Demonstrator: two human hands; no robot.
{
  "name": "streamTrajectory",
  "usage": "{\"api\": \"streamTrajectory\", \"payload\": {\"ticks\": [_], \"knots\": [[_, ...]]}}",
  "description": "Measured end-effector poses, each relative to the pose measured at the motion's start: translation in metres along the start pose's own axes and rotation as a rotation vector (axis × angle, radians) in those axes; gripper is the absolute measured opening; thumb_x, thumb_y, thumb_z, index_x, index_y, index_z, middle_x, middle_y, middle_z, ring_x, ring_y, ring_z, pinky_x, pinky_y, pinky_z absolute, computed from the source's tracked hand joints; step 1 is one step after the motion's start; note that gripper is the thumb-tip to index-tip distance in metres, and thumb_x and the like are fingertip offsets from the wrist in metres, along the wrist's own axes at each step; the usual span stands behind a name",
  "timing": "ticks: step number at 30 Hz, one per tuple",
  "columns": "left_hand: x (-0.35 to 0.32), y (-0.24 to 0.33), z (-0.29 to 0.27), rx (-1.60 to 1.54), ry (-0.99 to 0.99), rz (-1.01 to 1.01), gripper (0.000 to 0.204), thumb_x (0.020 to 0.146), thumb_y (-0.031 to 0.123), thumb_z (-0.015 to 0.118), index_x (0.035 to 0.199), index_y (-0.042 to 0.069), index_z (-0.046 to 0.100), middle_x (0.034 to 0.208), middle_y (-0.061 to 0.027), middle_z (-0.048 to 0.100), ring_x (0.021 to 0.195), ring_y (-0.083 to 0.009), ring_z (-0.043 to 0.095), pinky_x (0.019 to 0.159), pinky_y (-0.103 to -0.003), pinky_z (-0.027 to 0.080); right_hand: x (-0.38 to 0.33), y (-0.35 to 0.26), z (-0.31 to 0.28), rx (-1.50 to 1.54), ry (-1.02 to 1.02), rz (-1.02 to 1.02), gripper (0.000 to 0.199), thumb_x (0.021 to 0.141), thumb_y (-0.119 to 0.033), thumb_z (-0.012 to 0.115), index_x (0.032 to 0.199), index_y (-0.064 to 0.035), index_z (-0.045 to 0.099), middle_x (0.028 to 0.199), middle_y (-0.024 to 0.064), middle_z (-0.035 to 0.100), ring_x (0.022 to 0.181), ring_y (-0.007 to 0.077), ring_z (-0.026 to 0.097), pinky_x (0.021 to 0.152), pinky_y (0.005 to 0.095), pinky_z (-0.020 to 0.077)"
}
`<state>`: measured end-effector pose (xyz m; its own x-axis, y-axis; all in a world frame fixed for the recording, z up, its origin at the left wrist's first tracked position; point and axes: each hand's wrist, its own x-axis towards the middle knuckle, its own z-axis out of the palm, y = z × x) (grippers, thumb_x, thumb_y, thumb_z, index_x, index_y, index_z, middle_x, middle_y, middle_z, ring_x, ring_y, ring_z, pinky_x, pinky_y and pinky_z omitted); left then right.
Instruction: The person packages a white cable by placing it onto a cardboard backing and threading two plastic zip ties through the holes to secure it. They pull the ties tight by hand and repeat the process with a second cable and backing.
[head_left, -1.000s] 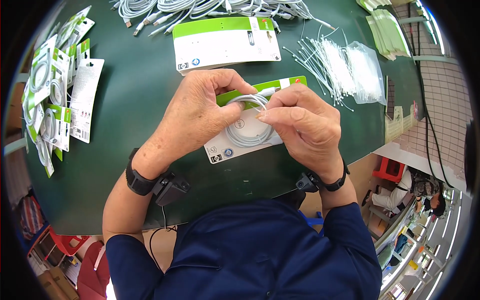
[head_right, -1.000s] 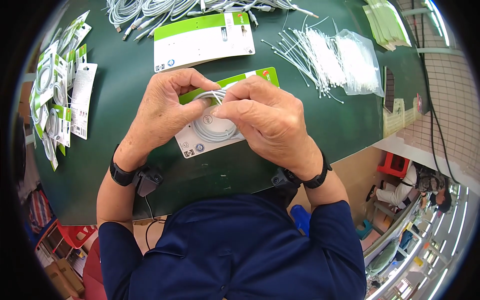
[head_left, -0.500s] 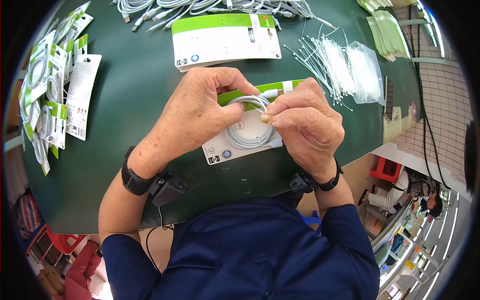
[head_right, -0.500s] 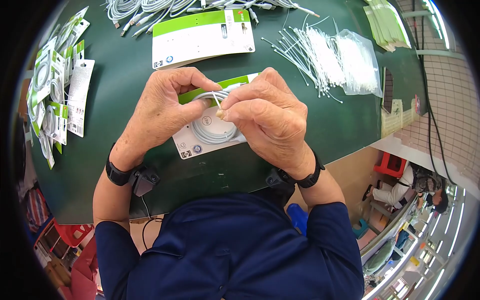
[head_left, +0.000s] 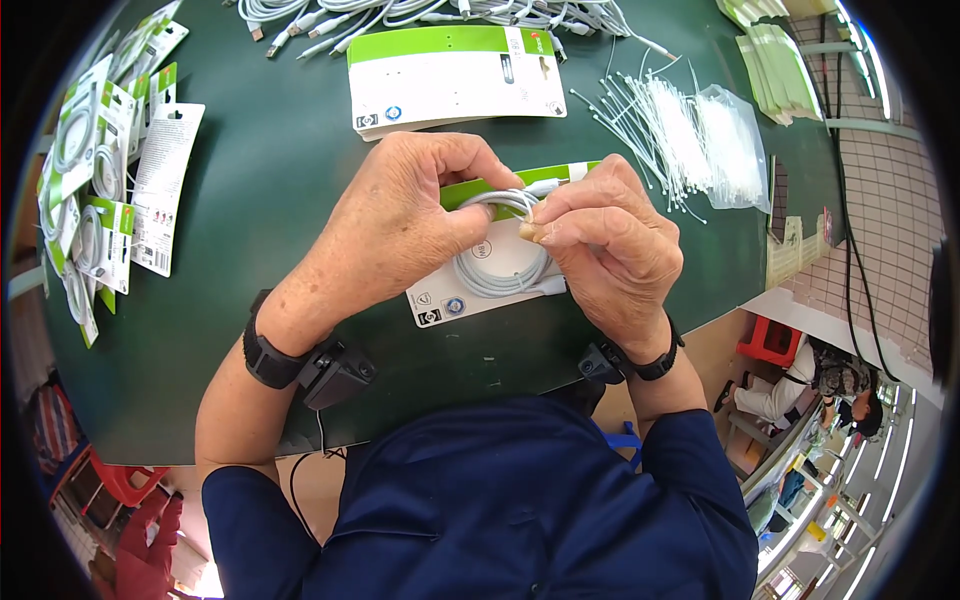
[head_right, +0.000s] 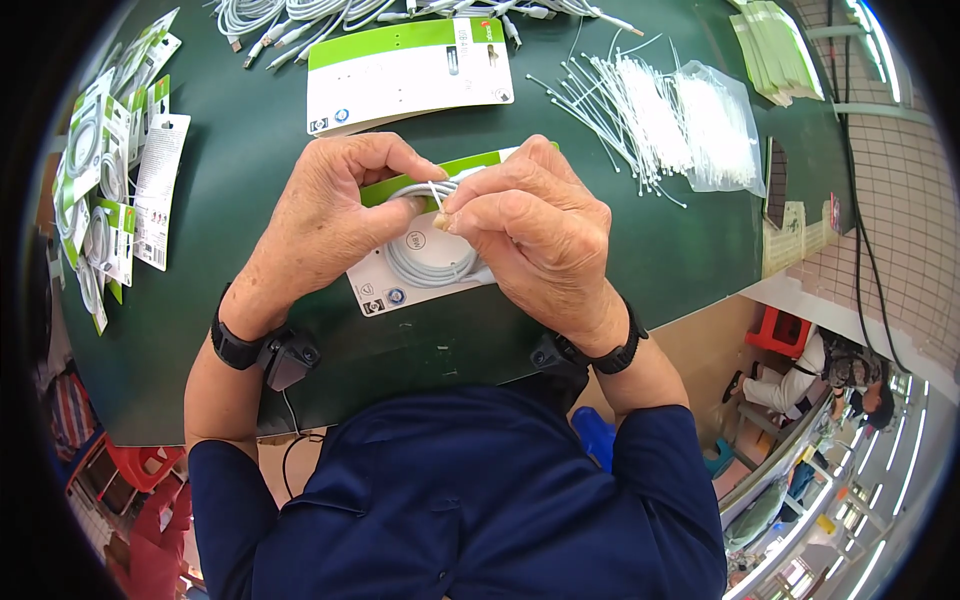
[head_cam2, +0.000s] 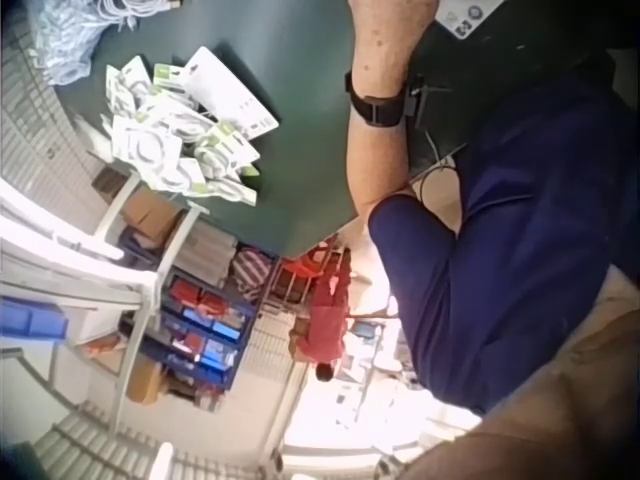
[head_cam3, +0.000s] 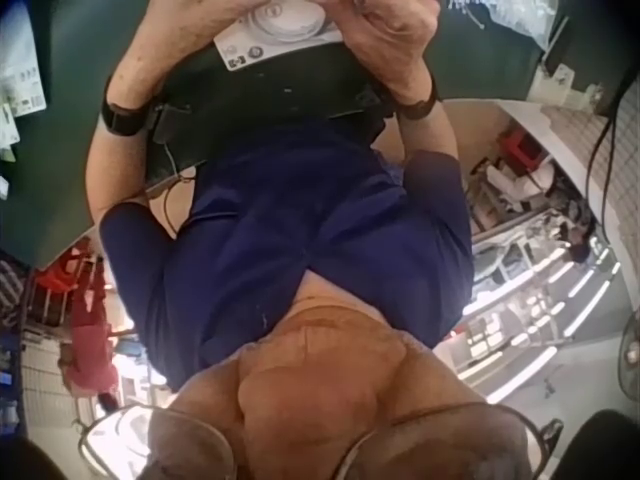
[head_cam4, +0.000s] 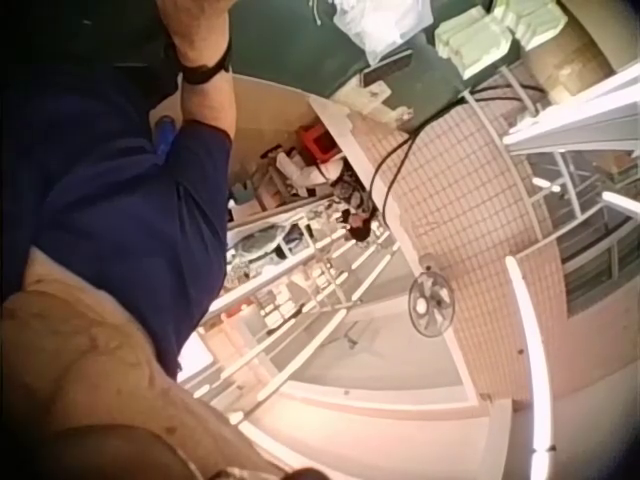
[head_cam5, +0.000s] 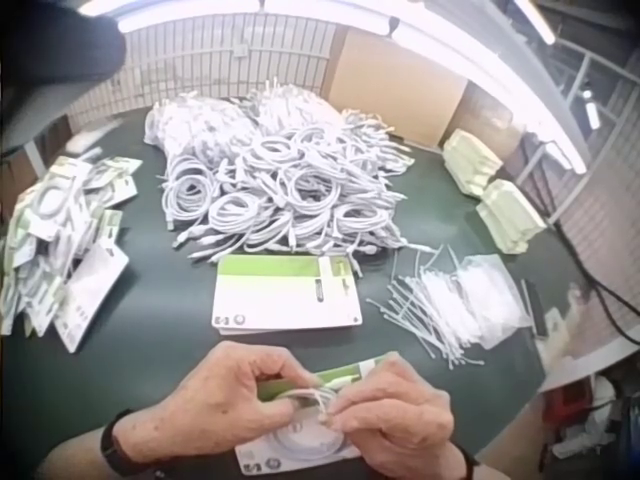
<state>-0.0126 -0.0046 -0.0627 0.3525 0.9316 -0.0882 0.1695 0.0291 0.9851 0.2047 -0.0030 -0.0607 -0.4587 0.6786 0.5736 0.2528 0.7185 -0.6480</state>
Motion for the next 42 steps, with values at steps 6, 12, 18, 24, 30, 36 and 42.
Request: {"api": "streamTrajectory", "payload": {"ticks": [6,12,18,24,30,36,42], "knots": [[0.0,0.001,0.0,0.006,-0.009,0.01,0.022,0.081,-0.007,0.062,0.1,-0.004,0.072,0.094,-0.005,0.072,0.094,-0.0096,0.065,0.09,-0.026,0.053,0.001,-0.001,0.001,-0.021,-0.01,-0.005,0.02,0.075,0.007,0.08,0.081,-0.009,0.069,0.086,0.0032,0.074,0.075,0.0167,0.059,0.067,0.0286,0.0456],[0.003,0.002,-0.002,-0.006,-0.016,0.013,0.024,0.079,-0.008,0.06,0.1,-0.005,0.072,0.093,-0.0048,0.072,0.093,-0.0089,0.065,0.088,-0.025,0.053,0.006,-0.001,0.004,-0.096,-0.023,-0.012,0.021,0.072,0.007,0.08,0.08,-0.0086,0.069,0.085,0.0016,0.072,0.073,0.0175,0.058,0.063,0.0282,0.0449],[0.002,0.009,-0.002,-0.177,-0.077,-0.128,0.024,0.079,-0.006,0.058,0.1,-0.005,0.071,0.092,-0.0044,0.071,0.091,-0.0081,0.064,0.084,-0.025,0.054,0.01,-0.003,0.001,-0.298,-0.116,-0.127,0.025,0.064,0.006,0.081,0.081,-0.0088,0.068,0.085,0.0015,0.071,0.07,0.0201,0.057,0.059,0.0296,0.0451],[0.002,0.008,0.0,-0.093,-0.046,-0.032,0.023,0.08,-0.004,0.058,0.099,-0.005,0.071,0.089,-0.0047,0.071,0.085,-0.0076,0.063,0.078,-0.025,0.053,0.012,-0.005,-0.003,-0.336,-0.172,-0.188,0.028,0.063,0.004,0.082,0.083,-0.0087,0.068,0.088,0.0014,0.07,0.067,0.0216,0.056,0.057,0.0312,0.045],[0.0,0.016,-0.008,-0.115,0.002,0.0,0.023,0.08,-0.003,0.059,0.099,-0.004,0.073,0.086,-0.0056,0.072,0.078,-0.0074,0.063,0.072,-0.026,0.053,0.031,-0.016,-0.012,-0.21,-0.155,-0.159,0.025,0.069,0.004,0.081,0.087,-0.0072,0.068,0.089,0.0049,0.07,0.066,0.02,0.057,0.058,0.0295,0.047],[-0.006,0.054,-0.026,-0.194,0.016,0.041,0.023,0.081,-0.006,0.059,0.1,-0.005,0.072,0.093,-0.0062,0.072,0.088,-0.009,0.065,0.081,-0.025,0.054,0.053,-0.006,-0.059,0.052,0.354,0.26,0.012,0.087,0.001,0.072,0.097,-0.0006,0.068,0.096,0.0109,0.072,0.077,0.0137,0.065,0.068,0.0238,0.0523],[-0.015,0.069,-0.03,-0.306,0.018,0.025,0.024,0.08,-0.009,0.058,0.101,-0.005,0.071,0.098,-0.0069,0.072,0.095,-0.0108,0.066,0.089,-0.026,0.053,0.026,0.006,-0.033,0.248,-0.153,0.429,0.029,0.101,-0.019,0.061,0.121,0.002,0.063,0.115,0.0124,0.07,0.096,0.0191,0.069,0.083,0.0293,0.0564]]}}
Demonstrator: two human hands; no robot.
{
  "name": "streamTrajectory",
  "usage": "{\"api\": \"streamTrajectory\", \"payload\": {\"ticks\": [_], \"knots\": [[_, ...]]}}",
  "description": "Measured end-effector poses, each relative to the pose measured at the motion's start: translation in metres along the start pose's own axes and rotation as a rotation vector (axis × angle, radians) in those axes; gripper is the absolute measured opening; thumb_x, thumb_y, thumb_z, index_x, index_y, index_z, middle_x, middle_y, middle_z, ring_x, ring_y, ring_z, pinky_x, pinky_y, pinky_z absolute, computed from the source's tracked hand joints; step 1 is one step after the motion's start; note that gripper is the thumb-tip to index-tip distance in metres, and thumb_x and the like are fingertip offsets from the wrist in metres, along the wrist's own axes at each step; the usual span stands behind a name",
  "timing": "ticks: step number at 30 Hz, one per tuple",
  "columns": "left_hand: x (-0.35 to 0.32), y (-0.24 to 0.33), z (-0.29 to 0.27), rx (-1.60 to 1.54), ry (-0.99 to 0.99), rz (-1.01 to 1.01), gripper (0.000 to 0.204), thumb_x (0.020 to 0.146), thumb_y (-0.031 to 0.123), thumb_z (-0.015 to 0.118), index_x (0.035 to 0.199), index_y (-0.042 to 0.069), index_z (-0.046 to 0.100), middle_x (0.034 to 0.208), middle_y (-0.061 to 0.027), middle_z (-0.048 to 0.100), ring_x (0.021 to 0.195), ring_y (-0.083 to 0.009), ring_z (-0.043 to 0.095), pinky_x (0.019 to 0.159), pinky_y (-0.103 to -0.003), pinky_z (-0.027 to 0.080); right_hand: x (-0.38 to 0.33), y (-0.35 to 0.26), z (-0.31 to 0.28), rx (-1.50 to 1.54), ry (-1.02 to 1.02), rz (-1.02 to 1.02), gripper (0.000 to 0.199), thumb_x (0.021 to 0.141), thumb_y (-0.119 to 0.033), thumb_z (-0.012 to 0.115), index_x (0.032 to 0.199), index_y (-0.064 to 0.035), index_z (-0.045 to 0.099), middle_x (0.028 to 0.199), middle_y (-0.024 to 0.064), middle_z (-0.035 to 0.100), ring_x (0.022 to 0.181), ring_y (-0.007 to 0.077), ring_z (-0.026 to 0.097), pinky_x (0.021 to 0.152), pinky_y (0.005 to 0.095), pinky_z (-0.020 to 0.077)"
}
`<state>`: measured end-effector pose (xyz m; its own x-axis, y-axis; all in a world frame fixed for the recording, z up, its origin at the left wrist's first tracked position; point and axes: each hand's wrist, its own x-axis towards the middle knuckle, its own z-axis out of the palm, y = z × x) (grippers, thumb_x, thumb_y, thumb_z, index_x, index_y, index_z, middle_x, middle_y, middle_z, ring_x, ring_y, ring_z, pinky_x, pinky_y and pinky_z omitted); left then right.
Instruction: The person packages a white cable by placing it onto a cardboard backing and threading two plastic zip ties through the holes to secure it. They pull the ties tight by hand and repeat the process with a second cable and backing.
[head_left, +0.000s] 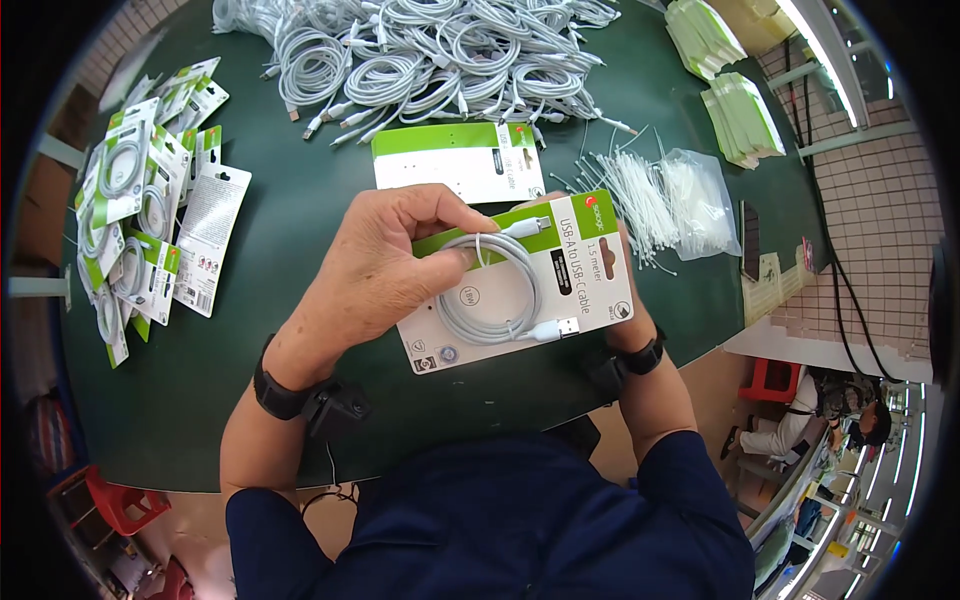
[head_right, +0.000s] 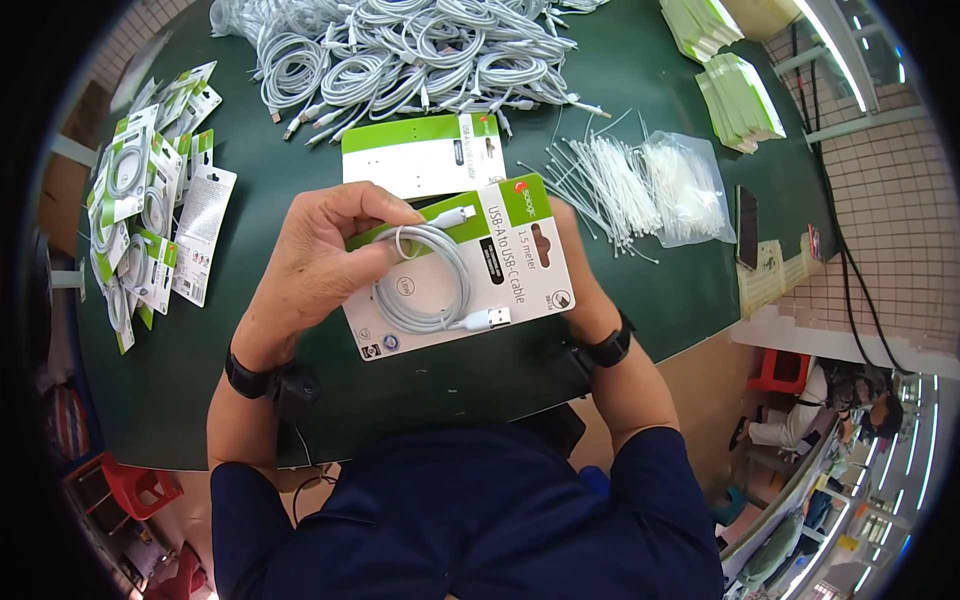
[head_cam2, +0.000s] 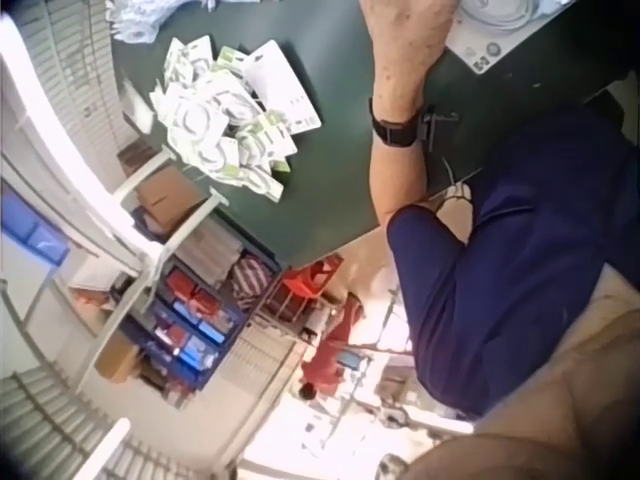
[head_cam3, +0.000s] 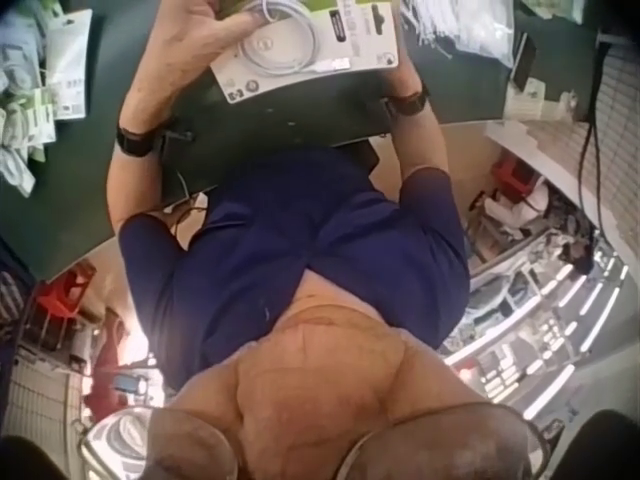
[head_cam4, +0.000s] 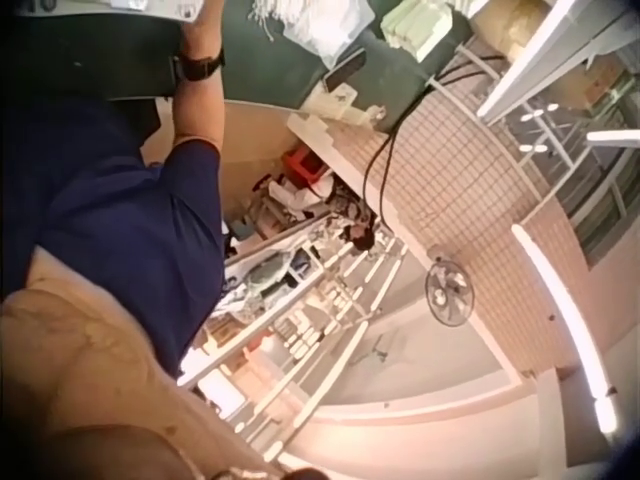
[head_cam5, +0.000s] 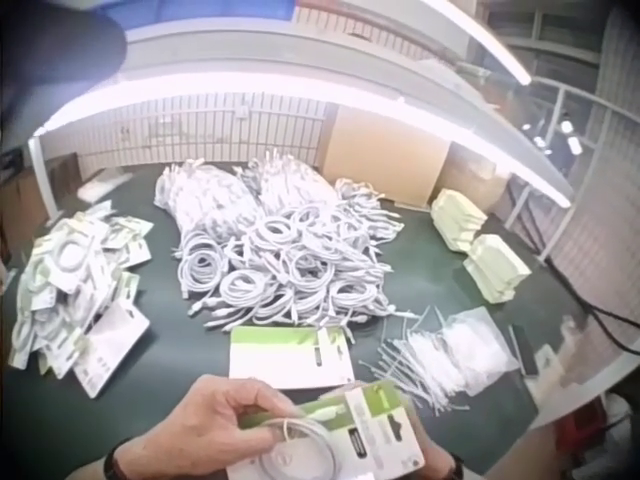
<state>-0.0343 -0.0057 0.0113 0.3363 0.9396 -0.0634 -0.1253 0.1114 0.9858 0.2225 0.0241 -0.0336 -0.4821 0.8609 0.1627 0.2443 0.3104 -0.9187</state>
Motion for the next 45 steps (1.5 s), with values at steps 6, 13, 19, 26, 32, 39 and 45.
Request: {"api": "streamTrajectory", "payload": {"ticks": [6,13,19,26,32,39,45], "knots": [[0.001,-0.001,-0.003,0.126,0.004,0.058,0.025,0.08,-0.008,0.059,0.102,-0.004,0.071,0.097,-0.006,0.072,0.093,-0.0096,0.065,0.087,-0.026,0.053,-0.013,0.015,0.021,0.753,-0.12,0.267,0.071,0.082,-0.017,0.083,0.143,-0.006,0.048,0.133,0.0112,0.062,0.115,0.0204,0.065,0.099,0.0348,0.0553],[0.002,-0.008,0.0,0.196,-0.01,0.108,0.024,0.082,-0.006,0.061,0.103,-0.002,0.072,0.09,-0.0042,0.072,0.086,-0.0069,0.063,0.079,-0.024,0.051,-0.013,0.019,0.025,0.855,-0.183,0.252,0.054,0.098,-0.035,0.065,0.139,-0.0019,0.05,0.125,0.0106,0.061,0.108,0.0169,0.063,0.091,0.0287,0.0534],[0.002,-0.005,0.009,0.301,-0.055,0.046,0.027,0.08,-0.009,0.06,0.103,-0.002,0.071,0.096,-0.005,0.071,0.093,-0.0094,0.065,0.086,-0.026,0.053,0.014,0.014,0.015,0.84,-0.247,0.108,0.029,0.092,-0.024,0.071,0.111,-0.0029,0.064,0.1,0.0061,0.063,0.085,0.0122,0.062,0.072,0.0237,0.0507],[0.009,-0.007,0.029,0.466,-0.108,0.23,0.039,0.074,-0.014,0.059,0.109,-0.001,0.07,0.1,-0.0092,0.071,0.093,-0.0176,0.068,0.087,-0.029,0.054,0.028,0.006,-0.008,-0.2,-0.032,-0.359,0.013,0.074,-0.002,0.07,0.081,-0.0024,0.059,0.074,0.0079,0.059,0.063,0.0206,0.06,0.057,0.0283,0.0481],[0.013,-0.01,0.036,0.872,-0.229,0.385,0.047,0.07,-0.009,0.062,0.113,0.007,0.068,0.091,-0.0106,0.066,0.08,-0.0328,0.065,0.069,-0.036,0.053,0.026,0.021,-0.014,-0.256,-0.004,-0.458,0.013,0.073,0.002,0.068,0.081,-0.0034,0.059,0.072,0.0045,0.057,0.061,0.0175,0.056,0.055,0.0282,0.0462],[0.009,0.005,0.06,0.936,-0.205,0.412,0.037,0.073,-0.007,0.072,0.11,0.001,0.07,0.091,-0.0116,0.067,0.082,-0.0309,0.067,0.073,-0.035,0.054,0.022,0.018,-0.024,-0.216,-0.059,-0.345,0.01,0.072,0.003,0.063,0.078,-0.0032,0.058,0.07,0.0063,0.056,0.058,0.0188,0.057,0.055,0.0292,0.0465],[0.027,0.008,0.068,0.853,-0.182,0.227,0.03,0.072,-0.001,0.08,0.101,0.0,0.071,0.087,-0.0104,0.066,0.076,-0.0259,0.067,0.068,-0.032,0.053,0.025,0.02,-0.041,-0.274,-0.037,-0.428,0.008,0.073,0.002,0.064,0.077,-0.0028,0.058,0.069,0.0067,0.057,0.057,0.0198,0.057,0.054,0.0303,0.0461]]}}
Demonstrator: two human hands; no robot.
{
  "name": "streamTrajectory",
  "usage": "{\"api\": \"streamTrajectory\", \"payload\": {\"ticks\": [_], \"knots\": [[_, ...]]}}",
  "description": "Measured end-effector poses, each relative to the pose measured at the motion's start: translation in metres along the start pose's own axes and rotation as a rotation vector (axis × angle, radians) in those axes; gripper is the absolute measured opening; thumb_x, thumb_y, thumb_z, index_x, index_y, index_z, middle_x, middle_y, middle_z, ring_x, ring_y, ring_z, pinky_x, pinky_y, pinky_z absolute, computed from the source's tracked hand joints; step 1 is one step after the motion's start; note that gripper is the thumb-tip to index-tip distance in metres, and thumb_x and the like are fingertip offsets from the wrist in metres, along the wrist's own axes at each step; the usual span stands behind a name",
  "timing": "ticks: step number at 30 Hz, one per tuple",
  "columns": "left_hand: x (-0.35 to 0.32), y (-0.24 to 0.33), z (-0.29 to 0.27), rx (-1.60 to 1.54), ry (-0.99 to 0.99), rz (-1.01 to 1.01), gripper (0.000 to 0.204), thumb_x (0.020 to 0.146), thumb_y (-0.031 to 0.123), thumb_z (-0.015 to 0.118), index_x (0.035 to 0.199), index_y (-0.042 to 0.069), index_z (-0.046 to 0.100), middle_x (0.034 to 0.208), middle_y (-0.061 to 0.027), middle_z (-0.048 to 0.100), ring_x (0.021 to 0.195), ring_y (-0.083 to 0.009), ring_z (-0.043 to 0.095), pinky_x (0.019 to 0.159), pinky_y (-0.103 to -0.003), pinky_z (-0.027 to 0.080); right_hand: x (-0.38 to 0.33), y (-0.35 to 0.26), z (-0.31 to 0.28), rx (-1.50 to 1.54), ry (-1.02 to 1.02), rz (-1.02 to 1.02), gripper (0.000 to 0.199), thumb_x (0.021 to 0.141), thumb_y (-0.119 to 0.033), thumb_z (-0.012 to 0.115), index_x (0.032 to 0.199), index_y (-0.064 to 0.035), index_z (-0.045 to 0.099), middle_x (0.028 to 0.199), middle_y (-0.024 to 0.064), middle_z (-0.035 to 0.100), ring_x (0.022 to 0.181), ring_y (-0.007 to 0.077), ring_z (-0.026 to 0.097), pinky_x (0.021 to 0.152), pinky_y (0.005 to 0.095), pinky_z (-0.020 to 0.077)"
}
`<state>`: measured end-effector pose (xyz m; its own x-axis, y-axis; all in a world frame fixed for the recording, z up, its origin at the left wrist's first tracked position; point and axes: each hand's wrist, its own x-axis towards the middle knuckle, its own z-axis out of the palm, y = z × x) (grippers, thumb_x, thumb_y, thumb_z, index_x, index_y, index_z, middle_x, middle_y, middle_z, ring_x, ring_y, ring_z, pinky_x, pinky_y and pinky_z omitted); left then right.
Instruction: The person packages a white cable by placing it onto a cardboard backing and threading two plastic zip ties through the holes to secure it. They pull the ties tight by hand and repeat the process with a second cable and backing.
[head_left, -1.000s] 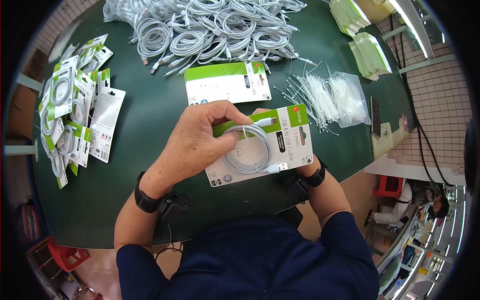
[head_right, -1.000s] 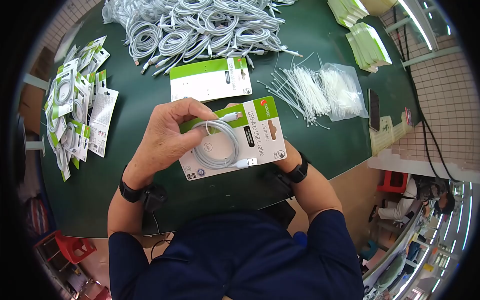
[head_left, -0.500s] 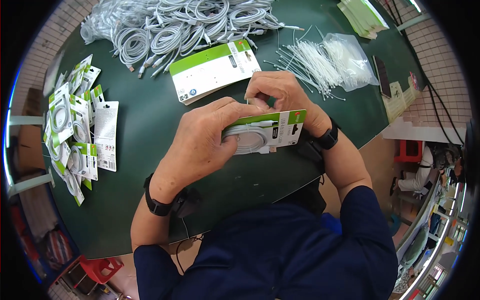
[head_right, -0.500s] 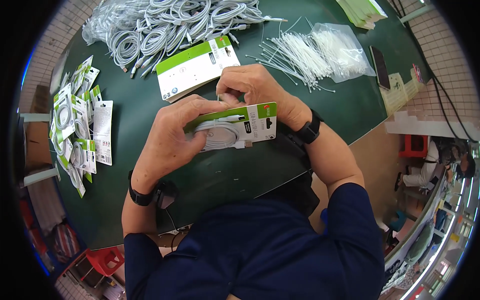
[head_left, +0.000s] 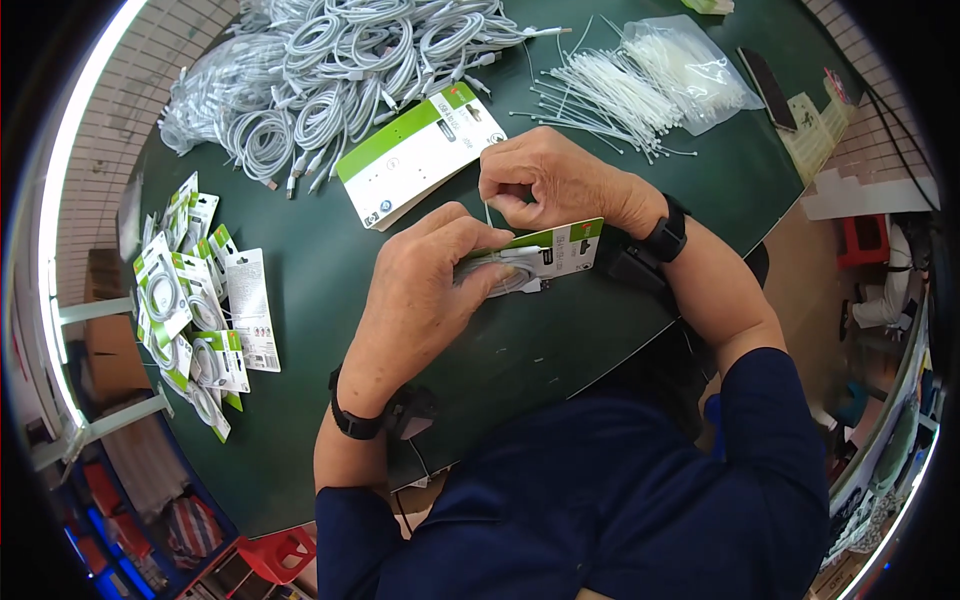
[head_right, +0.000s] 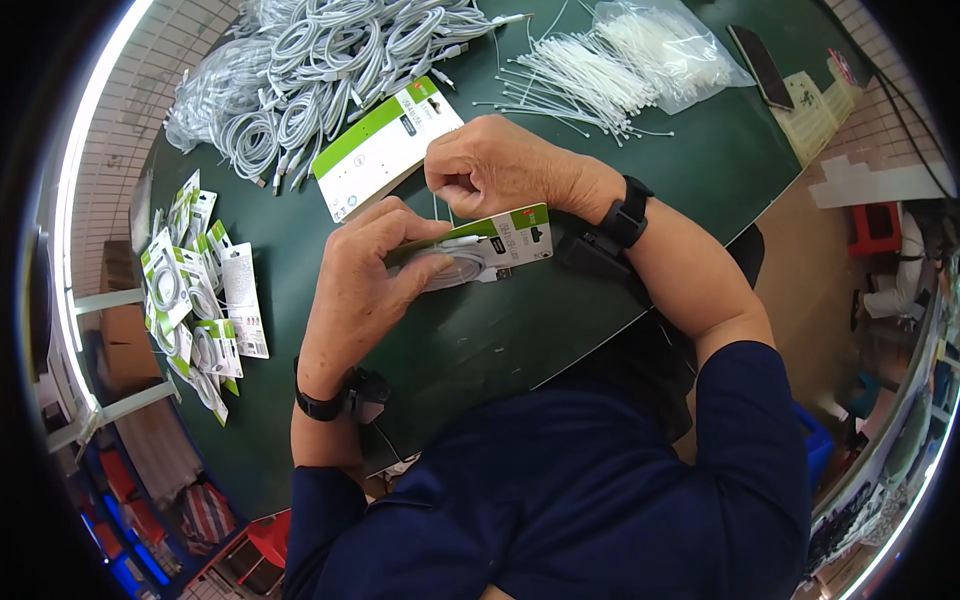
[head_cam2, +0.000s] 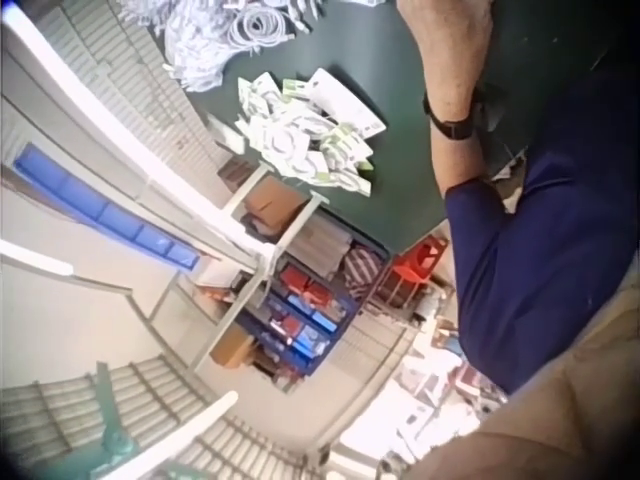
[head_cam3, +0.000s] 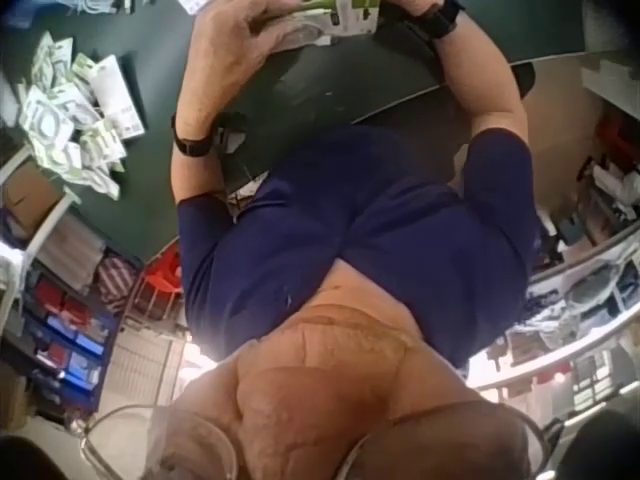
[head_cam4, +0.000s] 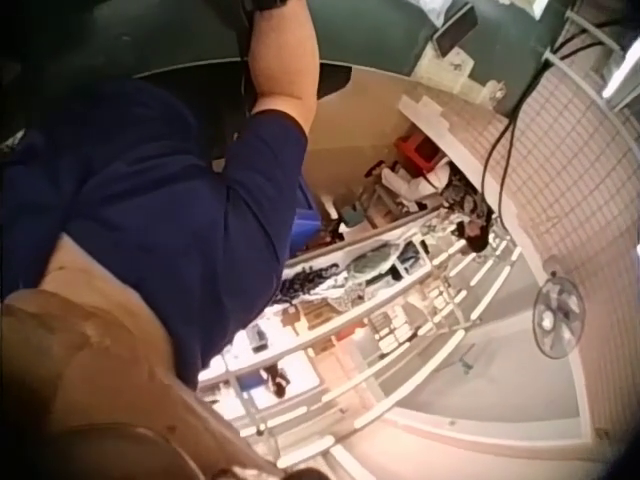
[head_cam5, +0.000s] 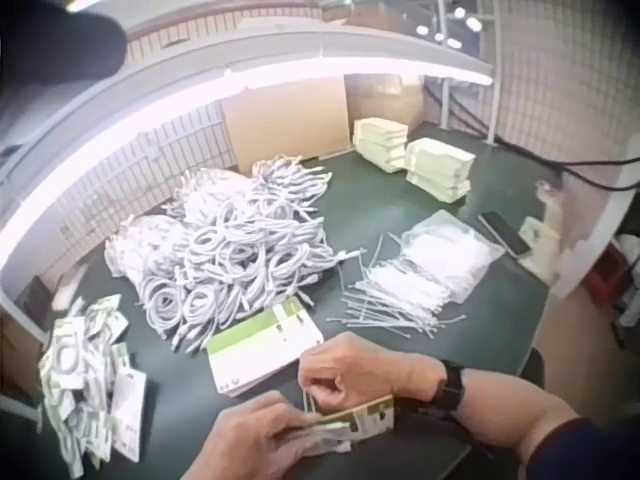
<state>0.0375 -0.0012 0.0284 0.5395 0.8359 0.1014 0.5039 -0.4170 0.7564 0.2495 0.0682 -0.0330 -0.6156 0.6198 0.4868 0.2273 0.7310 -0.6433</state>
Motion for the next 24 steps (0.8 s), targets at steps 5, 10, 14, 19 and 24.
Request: {"api": "streamTrajectory", "payload": {"ticks": [5,10,14,19,24], "knots": [[0.018,-0.005,0.007,-0.008,-0.011,0.068,0.027,0.072,-0.001,0.08,0.096,0.002,0.07,0.081,-0.0109,0.061,0.07,-0.0304,0.062,0.064,-0.037,0.049,-0.009,0.019,-0.008,-0.04,0.007,-0.048,0.007,0.074,0.001,0.065,0.075,-0.003,0.058,0.07,0.0071,0.057,0.059,0.0202,0.058,0.055,0.0306,0.0467],[0.014,-0.01,0.012,0.016,0.1,0.078,0.03,0.072,-0.006,0.076,0.101,0.002,0.071,0.082,-0.0091,0.06,0.072,-0.0253,0.063,0.066,-0.033,0.05,0.0,0.016,-0.02,0.057,-0.149,0.114,0.009,0.074,-0.001,0.068,0.08,-0.0026,0.062,0.073,0.0063,0.061,0.062,0.0173,0.06,0.058,0.0314,0.048],[0.006,-0.021,-0.002,-0.231,0.297,-0.034,0.036,0.075,-0.008,0.072,0.11,0.001,0.069,0.087,-0.0054,0.063,0.08,-0.0173,0.064,0.074,-0.03,0.052,0.006,0.014,-0.019,0.096,-0.067,0.122,0.009,0.083,-0.006,0.069,0.09,-0.0023,0.066,0.078,0.0046,0.066,0.068,0.0135,0.063,0.063,0.0283,0.0506],[-0.003,-0.036,-0.021,-0.568,0.471,-0.084,0.047,0.081,-0.008,0.067,0.127,-0.004,0.059,0.098,-0.0038,0.065,0.092,-0.0111,0.063,0.085,-0.027,0.052,0.003,-0.002,-0.019,0.647,0.324,0.515,0.021,0.095,-0.014,0.066,0.11,-0.0004,0.065,0.098,0.0047,0.07,0.084,0.0095,0.065,0.074,0.0261,0.0534],[0.0,-0.039,-0.017,-0.637,0.514,-0.078,0.052,0.084,-0.007,0.067,0.134,-0.006,0.052,0.101,-0.0066,0.066,0.093,-0.0117,0.064,0.087,-0.026,0.051,0.003,-0.047,0.006,0.847,0.263,0.552,0.032,0.098,-0.016,0.066,0.124,0.0011,0.06,0.114,0.0058,0.068,0.099,0.0096,0.064,0.084,0.028,0.0538]]}}
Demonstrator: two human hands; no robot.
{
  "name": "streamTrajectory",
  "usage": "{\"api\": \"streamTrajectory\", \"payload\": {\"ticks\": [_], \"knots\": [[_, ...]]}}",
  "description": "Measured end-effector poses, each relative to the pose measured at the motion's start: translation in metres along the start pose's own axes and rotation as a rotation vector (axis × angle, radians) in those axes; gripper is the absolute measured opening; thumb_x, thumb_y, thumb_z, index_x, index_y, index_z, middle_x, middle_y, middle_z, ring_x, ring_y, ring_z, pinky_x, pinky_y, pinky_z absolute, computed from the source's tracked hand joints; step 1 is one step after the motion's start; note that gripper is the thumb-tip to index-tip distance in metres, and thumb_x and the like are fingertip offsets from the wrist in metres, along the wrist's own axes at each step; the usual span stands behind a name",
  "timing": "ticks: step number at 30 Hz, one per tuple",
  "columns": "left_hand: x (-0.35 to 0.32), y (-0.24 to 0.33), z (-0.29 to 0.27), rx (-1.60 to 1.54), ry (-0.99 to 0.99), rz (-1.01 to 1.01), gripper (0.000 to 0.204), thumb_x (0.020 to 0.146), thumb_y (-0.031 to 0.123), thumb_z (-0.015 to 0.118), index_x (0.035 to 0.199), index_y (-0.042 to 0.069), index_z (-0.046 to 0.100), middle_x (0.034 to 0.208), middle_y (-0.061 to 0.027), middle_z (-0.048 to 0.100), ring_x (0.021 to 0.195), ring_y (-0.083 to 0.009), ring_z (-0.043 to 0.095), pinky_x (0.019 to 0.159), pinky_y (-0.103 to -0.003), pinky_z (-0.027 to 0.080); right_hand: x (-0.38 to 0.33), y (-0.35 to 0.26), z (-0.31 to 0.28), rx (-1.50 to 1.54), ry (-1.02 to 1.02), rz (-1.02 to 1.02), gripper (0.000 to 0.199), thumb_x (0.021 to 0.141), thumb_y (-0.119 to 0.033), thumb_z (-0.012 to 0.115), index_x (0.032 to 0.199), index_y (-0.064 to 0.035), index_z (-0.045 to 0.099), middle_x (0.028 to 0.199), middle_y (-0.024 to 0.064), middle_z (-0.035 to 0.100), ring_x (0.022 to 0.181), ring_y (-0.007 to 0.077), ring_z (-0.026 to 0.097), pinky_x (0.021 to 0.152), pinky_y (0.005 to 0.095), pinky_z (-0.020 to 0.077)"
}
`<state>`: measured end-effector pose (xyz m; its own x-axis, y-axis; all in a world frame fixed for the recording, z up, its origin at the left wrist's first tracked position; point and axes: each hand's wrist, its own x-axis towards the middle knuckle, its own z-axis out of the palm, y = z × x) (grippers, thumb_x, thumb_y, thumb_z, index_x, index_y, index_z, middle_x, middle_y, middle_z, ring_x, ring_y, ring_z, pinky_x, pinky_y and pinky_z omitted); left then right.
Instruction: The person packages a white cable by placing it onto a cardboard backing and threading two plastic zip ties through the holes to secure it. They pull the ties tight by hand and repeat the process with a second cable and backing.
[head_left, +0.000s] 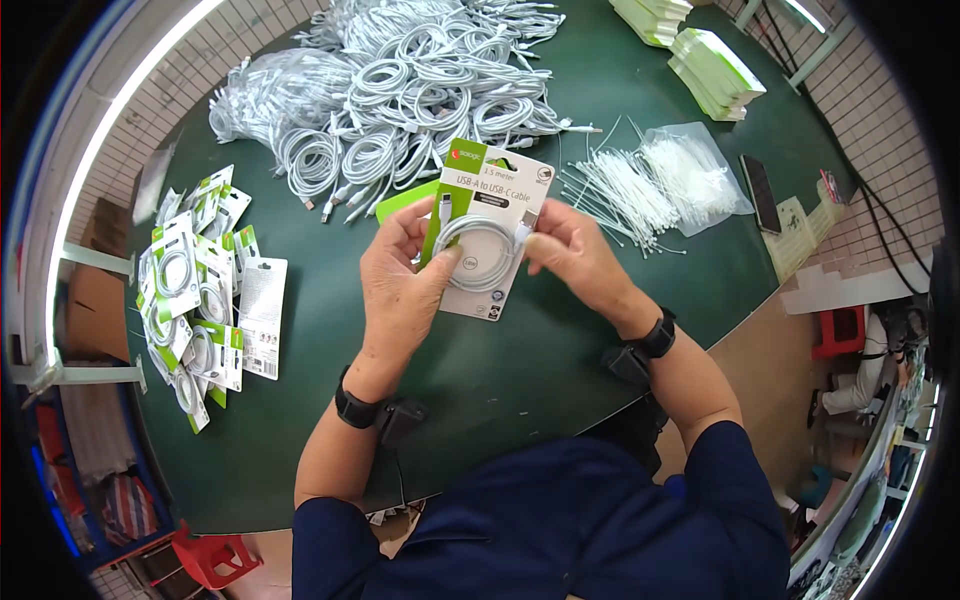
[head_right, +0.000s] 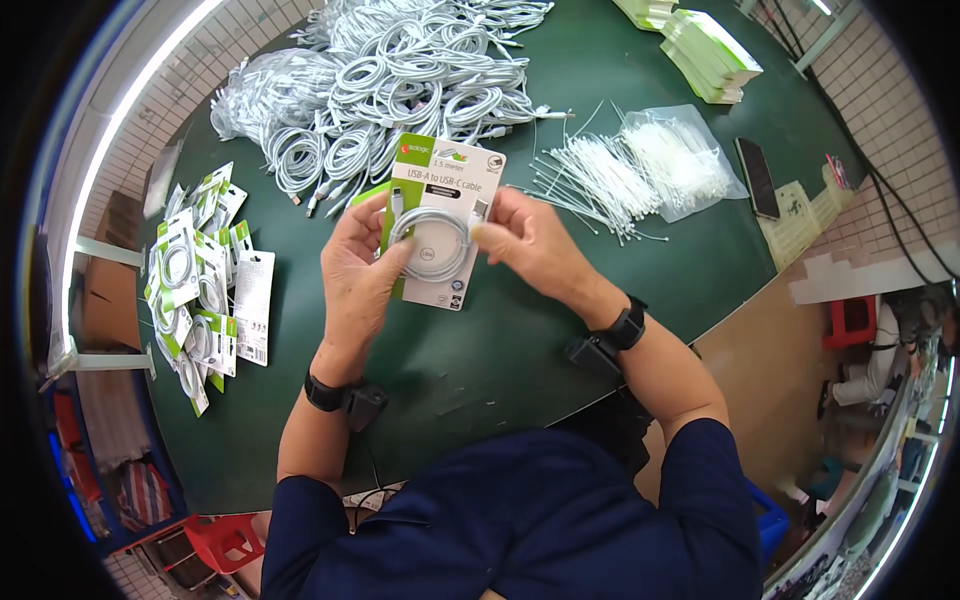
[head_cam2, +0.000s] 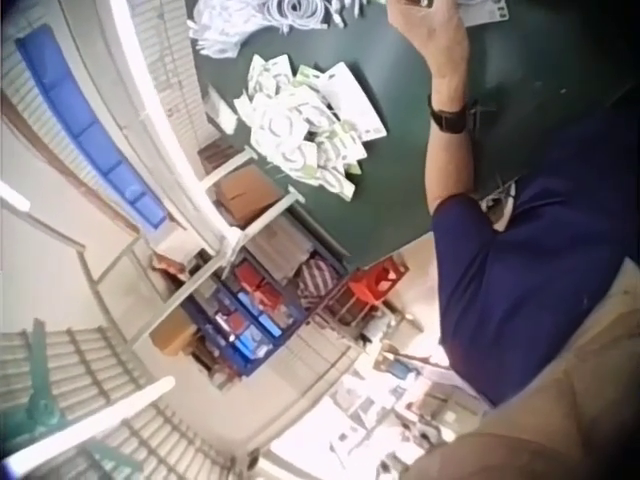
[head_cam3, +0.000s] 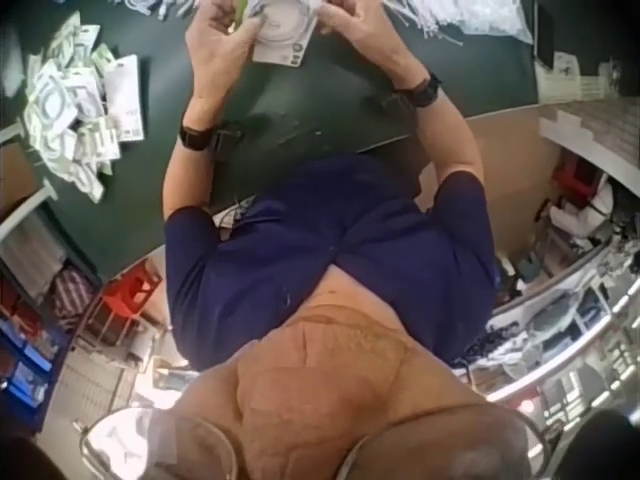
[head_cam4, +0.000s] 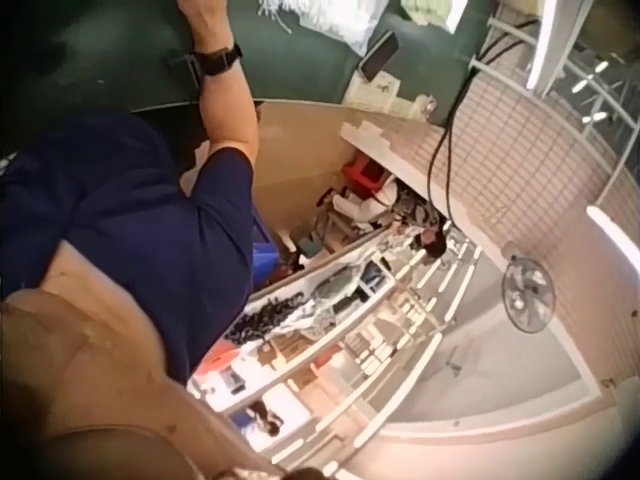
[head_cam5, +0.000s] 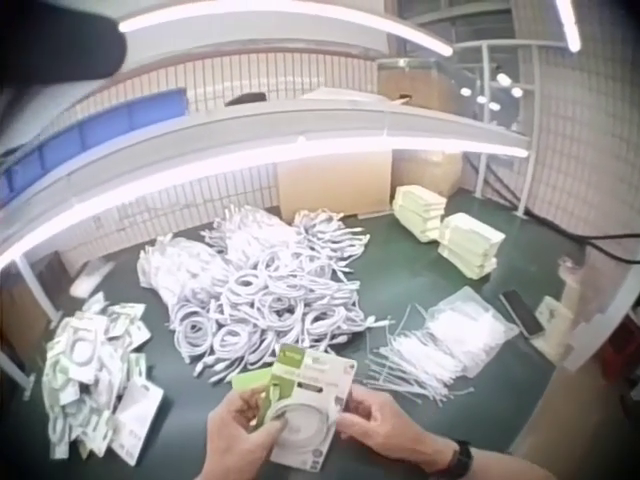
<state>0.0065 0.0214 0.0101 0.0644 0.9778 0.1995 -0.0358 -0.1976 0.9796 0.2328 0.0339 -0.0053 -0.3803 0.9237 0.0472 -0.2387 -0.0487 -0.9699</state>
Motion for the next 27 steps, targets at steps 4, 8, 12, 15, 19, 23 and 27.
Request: {"api": "streamTrajectory", "payload": {"ticks": [4,8,12,15,19,23,27], "knots": [[0.0,-0.003,0.019,-0.117,0.003,-0.104,0.053,0.086,-0.006,0.068,0.136,-0.005,0.051,0.102,-0.0071,0.066,0.094,-0.011,0.064,0.086,-0.025,0.052,0.005,-0.002,0.002,-0.071,-0.025,0.011,0.038,0.097,-0.016,0.068,0.129,0.002,0.058,0.118,0.0065,0.068,0.103,0.0113,0.064,0.089,0.0292,0.0535],[-0.001,-0.009,0.035,-0.191,0.045,-0.067,0.056,0.089,-0.004,0.069,0.141,-0.004,0.047,0.1,-0.0068,0.066,0.093,-0.01,0.064,0.083,-0.025,0.052,0.002,-0.008,-0.009,-0.072,0.016,0.022,0.038,0.097,-0.016,0.068,0.129,0.0024,0.059,0.118,0.0073,0.068,0.104,0.0121,0.064,0.091,0.0293,0.0529],[0.005,-0.016,0.052,-0.168,0.063,0.012,0.049,0.091,-0.002,0.069,0.138,0.0,0.055,0.099,-0.0065,0.065,0.092,-0.012,0.064,0.08,-0.027,0.052,0.002,-0.003,-0.014,-0.08,0.068,-0.024,0.036,0.097,-0.015,0.068,0.127,0.0031,0.061,0.117,0.0076,0.069,0.102,0.0115,0.064,0.09,0.0284,0.0532],[0.014,-0.026,0.049,0.315,-0.059,0.298,0.035,0.092,-0.001,0.068,0.126,0.005,0.067,0.101,-0.0076,0.063,0.092,-0.0164,0.064,0.078,-0.031,0.052,0.0,-0.004,-0.017,-0.109,0.078,-0.045,0.035,0.096,-0.016,0.068,0.125,0.0036,0.061,0.115,0.0074,0.07,0.099,0.0111,0.064,0.088,0.028,0.0538],[0.016,-0.021,0.057,0.391,-0.081,0.281,0.023,0.092,0.001,0.069,0.114,0.006,0.073,0.104,-0.0093,0.062,0.092,-0.0202,0.064,0.077,-0.032,0.051,-0.002,-0.001,-0.025,-0.188,0.038,-0.026,0.035,0.096,-0.016,0.068,0.124,0.0042,0.061,0.112,0.0073,0.071,0.096,0.0108,0.065,0.085,0.0279,0.0548],[0.019,-0.036,0.066,0.349,-0.069,0.366,0.024,0.092,0.002,0.069,0.115,0.006,0.073,0.103,-0.0098,0.061,0.091,-0.0214,0.064,0.078,-0.031,0.051,0.003,-0.003,-0.036,-0.241,0.003,-0.026,0.036,0.096,-0.017,0.069,0.125,0.0043,0.061,0.111,0.0074,0.071,0.094,0.0107,0.065,0.083,0.028,0.0554],[0.026,-0.037,0.069,0.312,-0.05,0.353,0.019,0.092,0.002,0.069,0.11,0.005,0.074,0.103,-0.0103,0.061,0.091,-0.0225,0.064,0.079,-0.031,0.052,0.005,-0.006,-0.034,-0.258,0.012,-0.044,0.036,0.097,-0.018,0.068,0.125,0.0041,0.061,0.111,0.0079,0.071,0.095,0.0107,0.065,0.083,0.0282,0.0554]]}}
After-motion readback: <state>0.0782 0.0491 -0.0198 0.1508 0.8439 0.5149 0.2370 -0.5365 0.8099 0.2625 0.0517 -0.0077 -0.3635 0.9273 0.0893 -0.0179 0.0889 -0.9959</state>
